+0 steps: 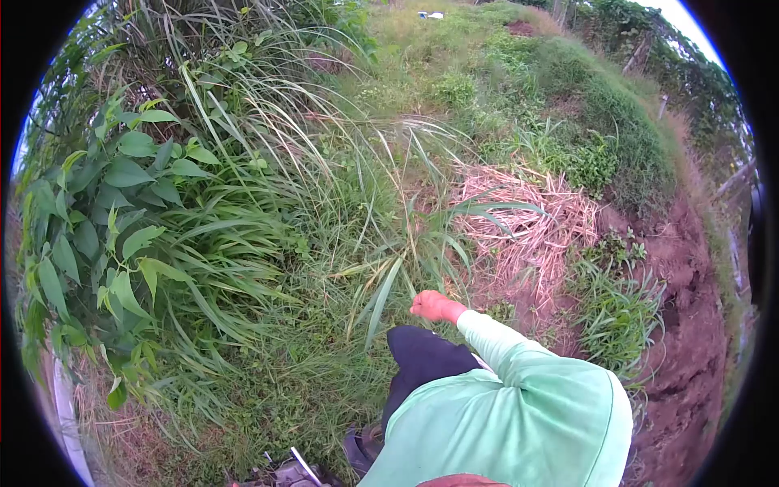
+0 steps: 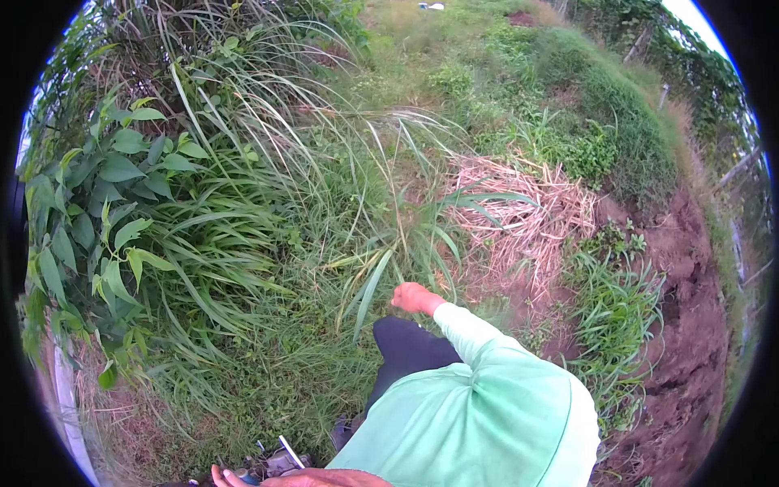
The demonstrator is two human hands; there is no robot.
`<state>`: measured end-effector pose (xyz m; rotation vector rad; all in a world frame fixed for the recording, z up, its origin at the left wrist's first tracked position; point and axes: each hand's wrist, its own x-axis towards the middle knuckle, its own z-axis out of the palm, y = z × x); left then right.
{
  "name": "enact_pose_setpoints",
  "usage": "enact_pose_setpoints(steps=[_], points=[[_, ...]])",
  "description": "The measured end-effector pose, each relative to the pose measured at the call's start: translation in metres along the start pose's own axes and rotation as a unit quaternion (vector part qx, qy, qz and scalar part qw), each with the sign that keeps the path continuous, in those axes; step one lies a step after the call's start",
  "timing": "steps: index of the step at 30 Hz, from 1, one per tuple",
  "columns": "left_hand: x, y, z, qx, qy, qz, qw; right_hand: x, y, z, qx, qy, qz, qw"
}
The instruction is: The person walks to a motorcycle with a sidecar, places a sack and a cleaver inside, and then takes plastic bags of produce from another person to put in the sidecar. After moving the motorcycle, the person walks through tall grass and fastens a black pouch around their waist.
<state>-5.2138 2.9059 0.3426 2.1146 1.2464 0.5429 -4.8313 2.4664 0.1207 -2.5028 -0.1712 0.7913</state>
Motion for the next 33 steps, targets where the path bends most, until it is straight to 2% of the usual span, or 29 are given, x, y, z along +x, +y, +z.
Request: enact_pose_setpoints(steps=[4, 6, 8, 10, 12, 15, 18, 25, 30, 32, 33], points=[[0.0, -0.013, 0.004, -0.024, 0.022, 0.013, 0.999, -0.007, 0.027, 0.003, -0.006, 0.052, 0.005, 0.999], [0.018, -0.074, 0.017, -0.089, 0.048, 0.079, 0.992, -0.009, 0.037, 0.006, -0.017, 0.044, 0.025, 0.999], [0.009, -0.046, 0.019, -0.14, 0.09, 0.076, 0.983, -0.009, 0.053, 0.014, -0.015, 0.038, 0.026, 0.999], [0.008, -0.045, 0.021, -0.169, 0.113, 0.075, 0.976, -0.007, 0.064, 0.019, 0.021, 0.015, 0.049, 0.998], [0.008, -0.044, 0.021, -0.148, 0.128, 0.07, 0.978, -0.007, 0.073, 0.025, 0.018, 0.039, 0.018, 0.999], [0.007, -0.045, 0.021, -0.139, 0.135, 0.06, 0.979, -0.006, 0.06, 0.019, -0.022, 0.004, 0.047, 0.999], [0.003, -0.043, 0.022, -0.143, 0.135, 0.061, 0.979, 0.0, 0.05, 0.016, -0.006, -0.016, 0.051, 0.999], [0.003, -0.04, 0.028, -0.092, 0.149, 0.059, 0.983, 0.023, 0.029, 0.006, -0.039, -0.023, 0.014, 0.999], [0.005, -0.034, 0.029, -0.101, 0.141, 0.055, 0.983, 0.027, 0.046, 0.009, -0.042, -0.032, 0.0, 0.999], [0.004, -0.029, 0.027, -0.089, 0.152, 0.067, 0.982, 0.034, 0.08, 0.021, 0.008, -0.054, 0.006, 0.998], [0.004, -0.03, 0.027, -0.084, 0.154, 0.06, 0.983, 0.035, 0.096, 0.023, 0.021, -0.079, 0.044, 0.996]])
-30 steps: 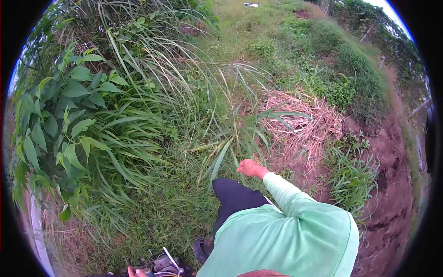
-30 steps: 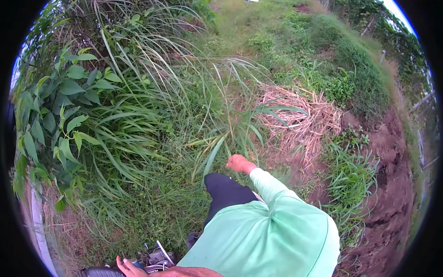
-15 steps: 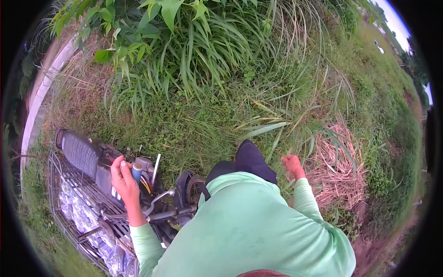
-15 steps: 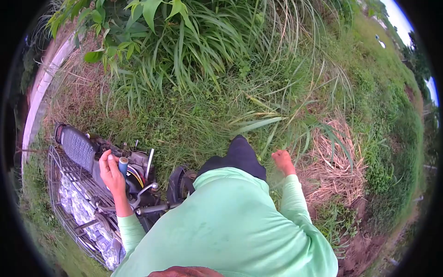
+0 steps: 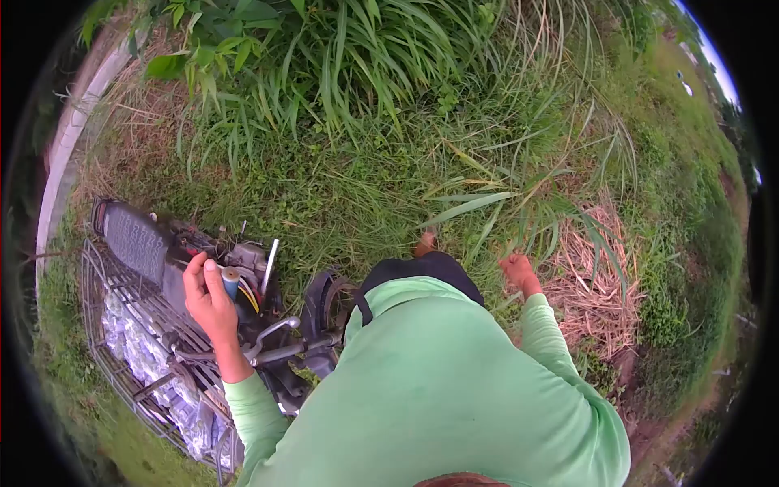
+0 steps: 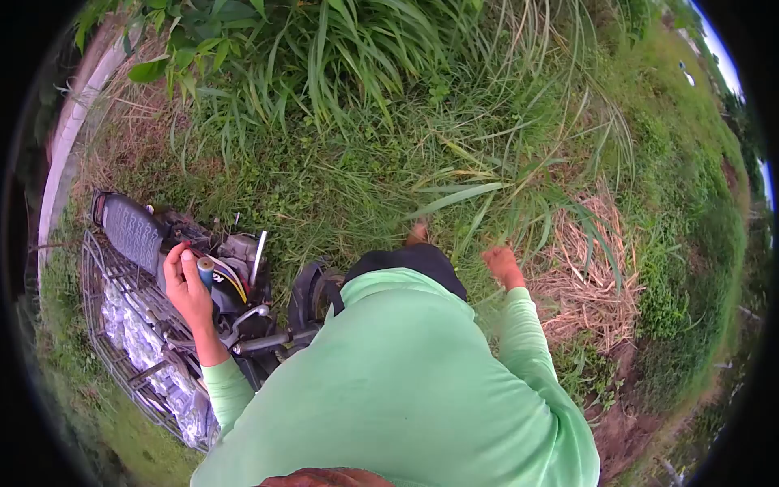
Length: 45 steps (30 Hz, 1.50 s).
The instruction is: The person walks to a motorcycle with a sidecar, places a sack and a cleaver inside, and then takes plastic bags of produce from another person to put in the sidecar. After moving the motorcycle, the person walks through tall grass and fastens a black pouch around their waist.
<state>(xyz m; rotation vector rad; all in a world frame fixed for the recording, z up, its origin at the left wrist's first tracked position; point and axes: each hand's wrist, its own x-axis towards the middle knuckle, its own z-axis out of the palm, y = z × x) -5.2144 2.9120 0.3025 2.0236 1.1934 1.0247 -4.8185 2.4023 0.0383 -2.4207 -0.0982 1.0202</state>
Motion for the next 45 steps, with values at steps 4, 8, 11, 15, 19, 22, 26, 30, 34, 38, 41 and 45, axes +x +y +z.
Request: enact_pose_setpoints(steps=[4, 8, 11, 15, 19, 22, 26, 30, 34, 38, 41, 45], points=[[0.001, -0.002, 0.0, -0.006, 0.007, -0.014, 1.0, 0.004, 0.068, 0.02, 0.082, -0.081, 0.177, 0.978], [-0.001, -0.001, 0.0, -0.009, 0.024, -0.022, 0.999, -0.026, 0.099, 0.026, 0.061, -0.125, 0.284, 0.949], [-0.001, -0.005, 0.002, -0.045, 0.016, -0.04, 0.998, -0.031, 0.128, 0.033, -0.001, -0.166, 0.258, 0.952], [0.0, -0.017, -0.003, -0.061, -0.027, -0.057, 0.996, -0.001, 0.181, 0.027, -0.419, -0.187, -0.187, 0.869], [0.009, -0.012, -0.009, -0.086, -0.103, -0.108, 0.985, 0.009, 0.187, 0.034, -0.241, -0.122, -0.076, 0.96], [0.015, -0.018, -0.013, -0.123, -0.145, -0.158, 0.969, -0.004, 0.165, 0.031, -0.258, -0.075, -0.078, 0.96], [0.016, -0.009, -0.01, -0.138, -0.143, -0.227, 0.953, -0.024, 0.162, 0.033, -0.217, -0.071, -0.007, 0.974], [0.022, -0.004, -0.011, -0.125, -0.125, -0.251, 0.952, -0.059, 0.163, 0.033, -0.415, -0.128, -0.106, 0.894], [0.028, 0.034, 0.012, 0.008, -0.005, -0.04, 0.999, -0.064, 0.234, 0.066, -0.28, -0.173, 0.029, 0.944], [0.02, 0.088, 0.071, -0.049, -0.016, 0.101, 0.994, -0.075, 0.266, 0.076, -0.287, -0.148, -0.009, 0.947], [0.018, 0.091, 0.136, -0.077, -0.2, 0.058, 0.975, -0.081, 0.27, 0.082, -0.142, -0.082, 0.064, 0.984], [-0.001, 0.108, 0.178, 0.099, -0.476, 0.103, 0.868, -0.098, 0.258, 0.076, 0.001, -0.037, 0.173, 0.984]])
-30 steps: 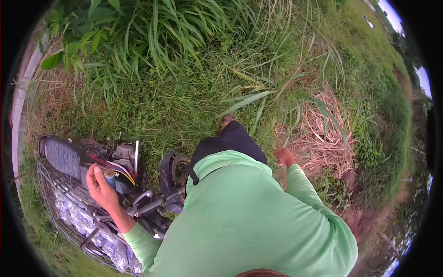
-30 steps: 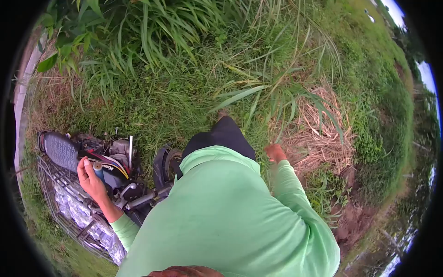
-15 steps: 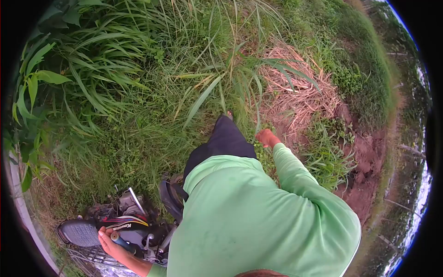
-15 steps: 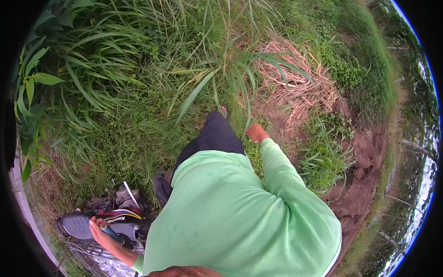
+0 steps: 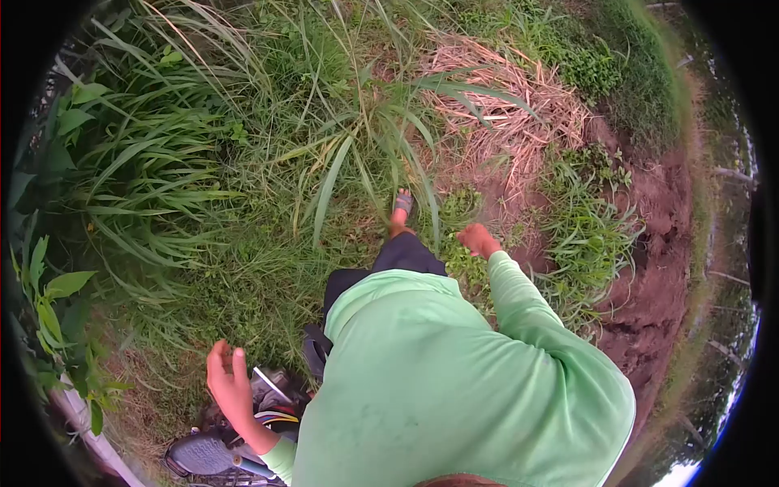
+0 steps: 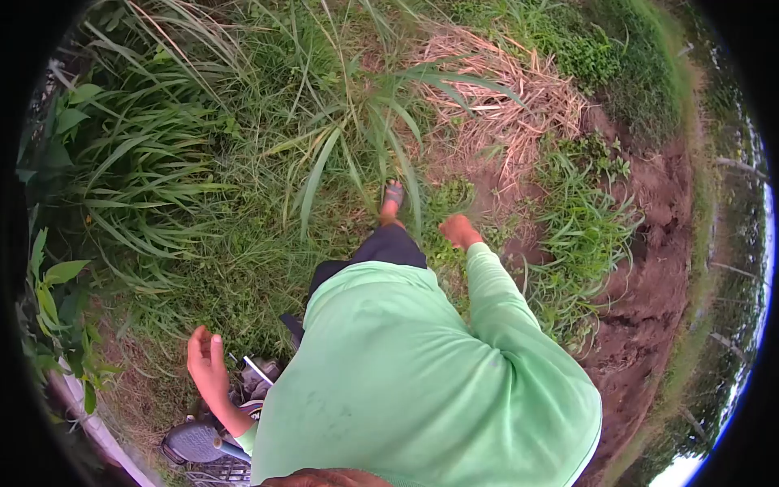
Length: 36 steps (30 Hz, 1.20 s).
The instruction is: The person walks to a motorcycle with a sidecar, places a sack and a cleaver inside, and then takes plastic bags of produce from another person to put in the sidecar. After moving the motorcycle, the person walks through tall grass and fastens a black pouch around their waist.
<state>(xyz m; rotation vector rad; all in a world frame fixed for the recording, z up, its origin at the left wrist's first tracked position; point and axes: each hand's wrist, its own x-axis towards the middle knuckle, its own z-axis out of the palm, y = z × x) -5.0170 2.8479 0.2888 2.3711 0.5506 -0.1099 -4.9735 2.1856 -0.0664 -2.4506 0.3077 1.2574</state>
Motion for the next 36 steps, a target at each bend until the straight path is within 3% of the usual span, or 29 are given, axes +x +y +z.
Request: enact_pose_setpoints(steps=[2, 4, 6, 10, 12, 14, 18, 21, 24, 30, 32, 34, 36], points=[[0.005, 0.006, 0.021, 0.13, -0.064, 0.06, 0.988, 0.002, 0.003, 0.008, -0.076, -0.009, -0.012, 0.997], [0.015, 0.028, 0.035, 0.132, -0.093, 0.004, 0.987, 0.005, 0.023, 0.024, -0.193, -0.02, -0.055, 0.979], [0.034, 0.033, 0.053, 0.107, -0.086, 0.014, 0.99, 0.011, 0.044, 0.048, -0.284, -0.03, -0.114, 0.952], [0.084, 0.09, 0.095, 0.117, -0.077, 0.07, 0.988, 0.013, 0.044, 0.051, -0.046, -0.107, 0.007, 0.993], [0.11, 0.119, 0.124, 0.09, -0.086, 0.091, 0.988, 0.019, 0.038, 0.038, 0.095, -0.105, 0.098, 0.985], [0.139, 0.146, 0.151, 0.109, -0.126, 0.13, 0.977, 0.036, 0.043, 0.039, 0.162, -0.09, 0.128, 0.974], [0.189, 0.151, 0.197, 0.148, -0.192, 0.153, 0.958, 0.077, 0.051, 0.003, 0.036, 0.019, -0.026, 0.999], [0.212, 0.121, 0.206, 0.153, -0.194, 0.127, 0.961, 0.068, 0.031, -0.077, 0.125, 0.082, 0.023, 0.988], [0.209, 0.131, 0.195, 0.17, -0.184, 0.098, 0.963, 0.058, 0.008, -0.157, 0.233, 0.144, 0.061, 0.96], [0.228, 0.148, 0.228, 0.121, -0.226, 0.073, 0.964, 0.045, -0.088, -0.314, 0.208, 0.224, -0.084, 0.949], [0.244, 0.158, 0.261, 0.112, -0.264, 0.072, 0.955, 0.062, -0.114, -0.334, 0.185, 0.315, -0.139, 0.921], [0.26, 0.168, 0.293, 0.092, -0.302, 0.115, 0.942, 0.078, -0.139, -0.361, 0.01, 0.529, -0.168, 0.832], [0.28, 0.159, 0.328, 0.058, -0.339, 0.141, 0.928, 0.096, -0.147, -0.385, -0.071, 0.586, -0.071, 0.804]])
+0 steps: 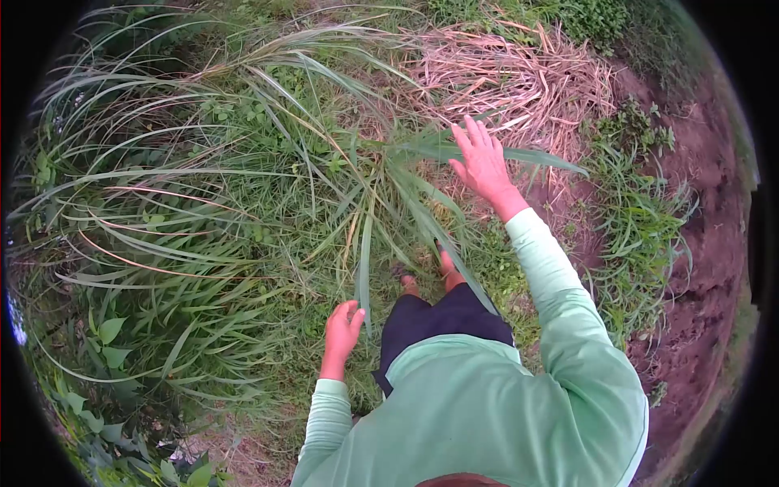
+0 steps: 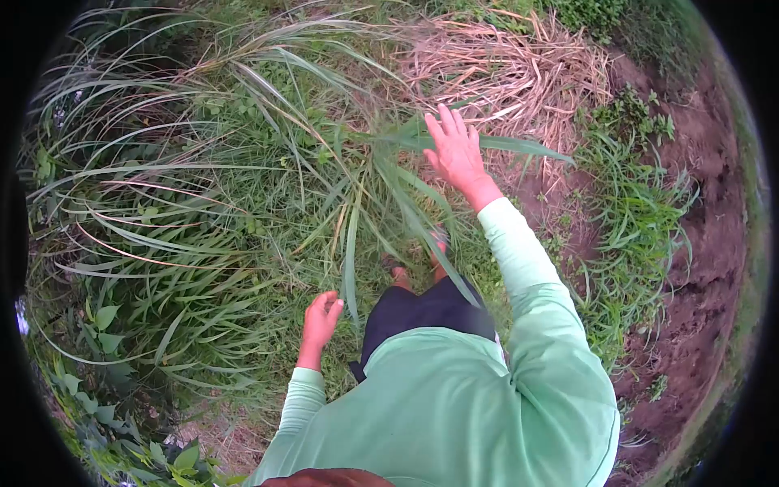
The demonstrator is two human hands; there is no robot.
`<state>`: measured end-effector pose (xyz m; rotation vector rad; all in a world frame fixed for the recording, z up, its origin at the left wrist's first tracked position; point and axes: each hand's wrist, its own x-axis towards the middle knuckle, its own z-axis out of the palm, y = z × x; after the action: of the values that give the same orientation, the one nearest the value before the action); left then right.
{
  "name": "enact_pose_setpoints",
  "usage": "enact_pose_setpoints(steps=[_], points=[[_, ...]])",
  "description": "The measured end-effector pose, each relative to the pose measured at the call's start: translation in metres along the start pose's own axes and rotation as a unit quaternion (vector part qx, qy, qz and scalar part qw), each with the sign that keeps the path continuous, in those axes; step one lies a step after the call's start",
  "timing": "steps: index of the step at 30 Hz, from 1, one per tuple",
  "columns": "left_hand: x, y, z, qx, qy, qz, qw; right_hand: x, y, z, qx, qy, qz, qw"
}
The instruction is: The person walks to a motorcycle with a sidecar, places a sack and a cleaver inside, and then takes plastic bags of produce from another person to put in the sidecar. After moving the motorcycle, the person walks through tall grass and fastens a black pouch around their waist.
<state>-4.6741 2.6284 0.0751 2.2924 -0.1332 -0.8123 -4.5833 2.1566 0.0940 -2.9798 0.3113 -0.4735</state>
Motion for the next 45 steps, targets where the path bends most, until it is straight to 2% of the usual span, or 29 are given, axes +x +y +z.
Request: enact_pose_setpoints(steps=[1, 2, 4, 6, 7, 9, 10, 11, 12, 16, 17, 21, 24, 25, 27, 28, 29, 31, 32, 33, 34, 36, 38, 40, 41, 42, 43, 44, 45], points=[[0.013, 0.002, 0.005, -0.011, -0.016, 0.01, 1.0, 0.009, 0.0, 0.003, -0.064, 0.018, 0.008, 0.998], [0.027, 0.004, 0.012, -0.024, -0.031, 0.017, 0.999, 0.009, 0.006, 0.016, -0.025, -0.103, 0.077, 0.991], [0.048, 0.004, 0.022, -0.042, -0.05, 0.027, 0.998, -0.009, 0.023, 0.062, 0.058, -0.332, 0.215, 0.917], [0.066, -0.002, 0.03, -0.053, -0.065, 0.032, 0.996, -0.036, 0.006, 0.084, 0.114, -0.45, 0.151, 0.873], [0.074, -0.01, 0.031, -0.086, -0.071, 0.015, 0.994, -0.061, -0.02, 0.091, 0.149, -0.423, 0.147, 0.882], [0.088, -0.017, 0.041, -0.158, -0.086, -0.017, 0.984, -0.102, -0.085, 0.099, 0.158, -0.48, 0.119, 0.854], [0.096, -0.015, 0.042, -0.216, -0.084, -0.074, 0.97, -0.118, -0.127, 0.092, 0.223, -0.478, 0.134, 0.839], [0.105, -0.013, 0.041, -0.271, -0.081, -0.132, 0.95, -0.141, -0.167, 0.105, 0.174, -0.539, -0.007, 0.824], [0.112, -0.013, 0.038, -0.322, -0.079, -0.189, 0.925, -0.147, -0.21, 0.099, 0.248, -0.529, 0.109, 0.804], [0.157, -0.03, 0.044, -0.374, -0.086, -0.288, 0.877, -0.108, -0.246, 0.095, 0.261, -0.544, 0.044, 0.796], [0.163, -0.022, 0.043, -0.351, -0.113, -0.269, 0.89, -0.092, -0.244, 0.084, 0.242, -0.559, 0.013, 0.793], [0.192, 0.018, 0.044, -0.602, -0.217, -0.262, 0.723, -0.072, -0.246, 0.068, 0.221, -0.506, 0.034, 0.833], [0.234, -0.021, 0.067, -0.569, -0.185, -0.238, 0.765, -0.086, -0.24, 0.059, 0.245, -0.478, -0.003, 0.844], [0.235, -0.02, 0.056, -0.559, -0.156, -0.262, 0.772, -0.086, -0.237, 0.043, 0.278, -0.499, 0.063, 0.818], [0.228, -0.014, 0.032, -0.577, -0.056, -0.298, 0.759, -0.101, -0.218, 0.021, 0.304, -0.452, 0.122, 0.83], [0.25, -0.062, 0.028, -0.503, -0.079, -0.261, 0.82, -0.106, -0.203, 0.01, 0.317, -0.425, 0.145, 0.835], [0.243, -0.066, 0.015, -0.39, -0.005, -0.242, 0.888, -0.11, -0.182, -0.001, 0.322, -0.413, 0.175, 0.834], [0.253, -0.128, -0.013, -0.247, -0.046, -0.222, 0.942, -0.131, -0.127, -0.015, 0.315, -0.39, 0.238, 0.832], [0.267, -0.173, -0.014, -0.054, -0.029, -0.109, 0.992, -0.148, -0.099, -0.025, 0.286, -0.366, 0.273, 0.842], [0.255, -0.164, -0.028, 0.055, -0.018, -0.021, 0.998, -0.174, -0.066, -0.021, 0.241, -0.355, 0.303, 0.851], [0.251, -0.163, -0.028, 0.098, 0.016, 0.011, 0.995, -0.201, -0.037, -0.029, 0.207, -0.348, 0.356, 0.842], [0.233, -0.122, -0.034, 0.131, 0.012, 0.014, 0.991, -0.251, 0.006, -0.054, 0.137, -0.352, 0.411, 0.83], [0.24, -0.134, -0.023, 0.154, 0.023, 0.041, 0.987, -0.306, 0.031, -0.079, 0.167, -0.341, 0.514, 0.769], [0.23, -0.112, -0.026, 0.123, 0.009, -0.018, 0.992, -0.381, 0.053, -0.075, 0.229, -0.295, 0.618, 0.692], [0.229, -0.117, -0.025, 0.147, 0.045, 0.025, 0.988, -0.408, 0.052, -0.08, 0.251, -0.298, 0.67, 0.631], [0.228, -0.114, -0.031, 0.16, 0.031, 0.02, 0.986, -0.474, 0.072, -0.059, 0.179, -0.469, 0.405, 0.764], [0.225, -0.108, -0.039, 0.173, 0.018, 0.013, 0.985, -0.539, 0.092, -0.038, 0.058, -0.489, 0.104, 0.864], [0.224, -0.105, -0.047, 0.186, 0.004, 0.006, 0.982, -0.564, 0.087, -0.019, 0.256, -0.458, 0.487, 0.698], [0.224, -0.1, -0.054, 0.204, 0.006, 0.001, 0.979, -0.601, 0.075, 0.0, 0.402, -0.337, 0.763, 0.377]])
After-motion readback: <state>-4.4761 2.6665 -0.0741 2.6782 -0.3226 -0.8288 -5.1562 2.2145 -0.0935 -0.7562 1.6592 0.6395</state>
